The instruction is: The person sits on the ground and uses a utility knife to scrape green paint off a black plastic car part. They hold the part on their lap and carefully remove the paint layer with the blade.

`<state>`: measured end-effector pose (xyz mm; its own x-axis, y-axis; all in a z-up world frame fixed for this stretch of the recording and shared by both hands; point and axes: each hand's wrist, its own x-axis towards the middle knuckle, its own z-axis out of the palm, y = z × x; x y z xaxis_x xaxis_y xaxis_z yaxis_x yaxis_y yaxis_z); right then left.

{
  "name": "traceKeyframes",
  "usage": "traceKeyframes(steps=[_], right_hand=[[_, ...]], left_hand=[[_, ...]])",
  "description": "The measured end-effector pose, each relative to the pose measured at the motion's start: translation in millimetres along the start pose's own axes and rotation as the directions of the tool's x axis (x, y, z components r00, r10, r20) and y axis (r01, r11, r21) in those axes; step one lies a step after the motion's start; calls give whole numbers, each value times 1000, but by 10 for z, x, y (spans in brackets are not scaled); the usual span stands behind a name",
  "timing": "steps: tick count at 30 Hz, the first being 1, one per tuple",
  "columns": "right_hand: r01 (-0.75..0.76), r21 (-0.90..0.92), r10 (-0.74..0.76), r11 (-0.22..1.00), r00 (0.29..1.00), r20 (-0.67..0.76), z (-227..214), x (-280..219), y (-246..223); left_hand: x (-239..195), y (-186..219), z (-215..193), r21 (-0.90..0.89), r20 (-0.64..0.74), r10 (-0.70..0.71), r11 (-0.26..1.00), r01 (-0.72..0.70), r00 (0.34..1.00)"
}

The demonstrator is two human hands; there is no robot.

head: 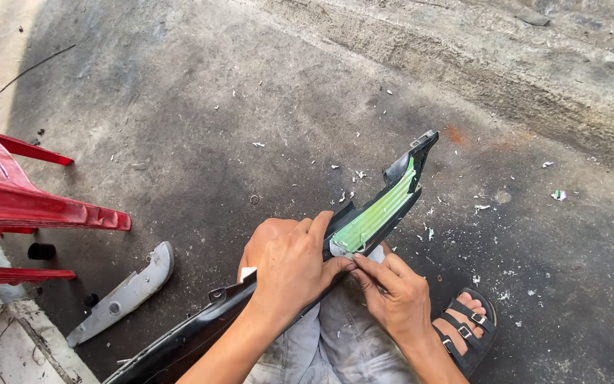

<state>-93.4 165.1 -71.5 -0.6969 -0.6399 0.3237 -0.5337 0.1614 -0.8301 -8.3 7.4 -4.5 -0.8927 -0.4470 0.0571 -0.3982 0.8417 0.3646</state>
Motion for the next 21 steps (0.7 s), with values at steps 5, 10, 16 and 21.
traceKeyframes(steps=[5, 10, 16, 21], right_hand=[[-31, 17, 32, 999, 999, -36, 6, -45, -4], [-120, -42, 118, 992, 991, -55, 25, -117, -11], [-175, -29, 171, 984, 981, -94, 27, -276, 8], [-103, 36, 104, 994, 994, -28, 11, -229, 26]], left_hand=[[21, 76, -34, 81, -9, -101, 992, 101, 995], [23, 84, 8, 108, -22, -144, 983, 145, 989], [-18, 173, 20, 232, -65, -81, 968, 94, 995], [-12, 107, -45, 164, -46, 7, 986, 1, 999]])
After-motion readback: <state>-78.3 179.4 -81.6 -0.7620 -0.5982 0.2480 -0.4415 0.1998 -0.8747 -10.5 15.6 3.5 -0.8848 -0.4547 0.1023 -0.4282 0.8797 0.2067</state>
